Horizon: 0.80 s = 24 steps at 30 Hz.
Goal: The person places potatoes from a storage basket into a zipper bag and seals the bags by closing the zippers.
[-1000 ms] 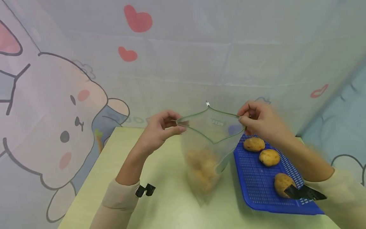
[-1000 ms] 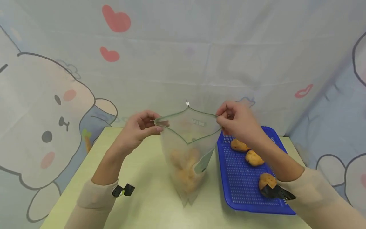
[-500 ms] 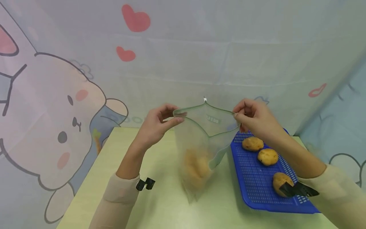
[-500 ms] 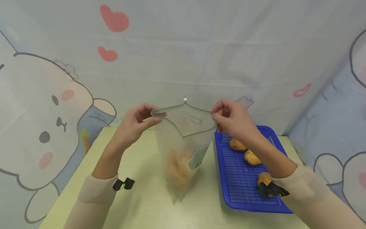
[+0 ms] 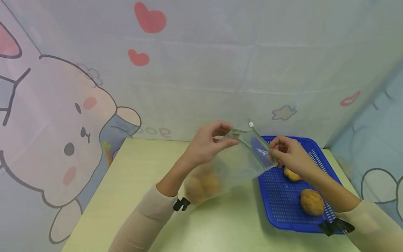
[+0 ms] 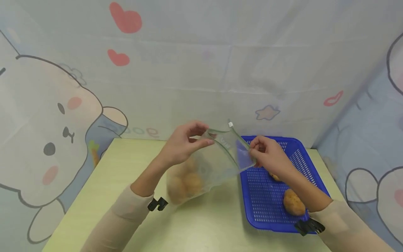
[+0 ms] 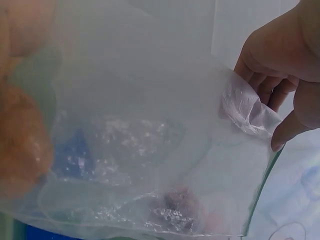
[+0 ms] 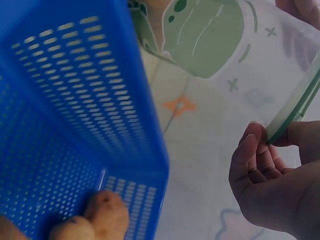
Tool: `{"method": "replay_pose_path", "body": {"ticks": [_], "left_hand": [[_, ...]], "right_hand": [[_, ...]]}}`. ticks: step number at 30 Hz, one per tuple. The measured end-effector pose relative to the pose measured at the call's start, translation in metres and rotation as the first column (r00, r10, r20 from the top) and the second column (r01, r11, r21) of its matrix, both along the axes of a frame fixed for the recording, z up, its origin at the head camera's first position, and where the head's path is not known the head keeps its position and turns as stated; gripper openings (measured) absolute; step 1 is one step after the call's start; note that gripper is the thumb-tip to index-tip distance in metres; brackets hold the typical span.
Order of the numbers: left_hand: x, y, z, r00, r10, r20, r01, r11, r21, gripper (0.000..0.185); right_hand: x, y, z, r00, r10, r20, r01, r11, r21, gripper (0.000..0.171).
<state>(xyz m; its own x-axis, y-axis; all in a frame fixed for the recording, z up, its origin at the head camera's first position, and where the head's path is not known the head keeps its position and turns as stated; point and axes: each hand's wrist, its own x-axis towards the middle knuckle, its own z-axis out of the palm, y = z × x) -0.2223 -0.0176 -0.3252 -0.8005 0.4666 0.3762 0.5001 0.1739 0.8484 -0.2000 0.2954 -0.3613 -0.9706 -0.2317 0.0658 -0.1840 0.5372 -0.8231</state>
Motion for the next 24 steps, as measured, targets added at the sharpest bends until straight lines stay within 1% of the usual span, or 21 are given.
{"method": "replay_pose_path", "body": {"ticks": [2,4,6,11,14,17,19,22,24], "left_hand": [[0.002,0.011,0.0,1.0,-0.006,-0.012,0.006,1.0,-0.024,0.032],[0.004,0.018,0.001,1.0,0.007,-0.027,-0.009,0.999,-0.048,0.033],[0.005,0.023,0.001,0.999,0.022,-0.035,-0.024,0.998,-0.057,0.032],[0.004,0.027,0.0,0.999,0.042,-0.035,-0.044,0.998,-0.048,0.029],[0.003,0.028,-0.002,0.998,0.044,-0.035,-0.045,0.998,-0.037,0.028],[0.002,0.032,-0.008,0.998,0.034,-0.043,-0.035,0.999,-0.015,0.027],[0.001,0.038,-0.013,0.998,0.021,-0.057,-0.023,1.0,-0.019,0.028],[0.002,0.049,-0.022,0.997,-0.001,-0.071,-0.002,0.999,-0.048,0.028],[0.003,0.056,-0.028,0.997,-0.002,-0.071,-0.004,0.996,-0.084,0.029]], "right_hand": [[0.001,0.009,-0.005,1.0,-0.029,0.002,0.029,1.0,-0.004,0.017],[0.001,0.017,-0.009,0.999,-0.039,0.005,0.039,0.999,-0.024,0.018],[0.001,0.021,-0.012,1.0,-0.024,-0.002,0.023,0.999,-0.048,0.019],[0.001,0.036,-0.018,0.996,0.045,-0.077,-0.05,0.996,-0.069,0.024],[-0.002,0.05,-0.022,0.992,0.049,-0.114,-0.057,0.996,-0.068,0.026],[-0.006,0.062,-0.027,0.992,0.029,-0.12,-0.039,0.996,-0.086,0.027],[-0.008,0.068,-0.03,0.993,0.016,-0.12,-0.028,0.995,-0.098,0.027],[-0.01,0.074,-0.033,0.994,0.014,-0.108,-0.027,0.992,-0.119,0.026],[-0.011,0.076,-0.035,0.995,0.018,-0.099,-0.029,0.993,-0.118,0.026]]}}
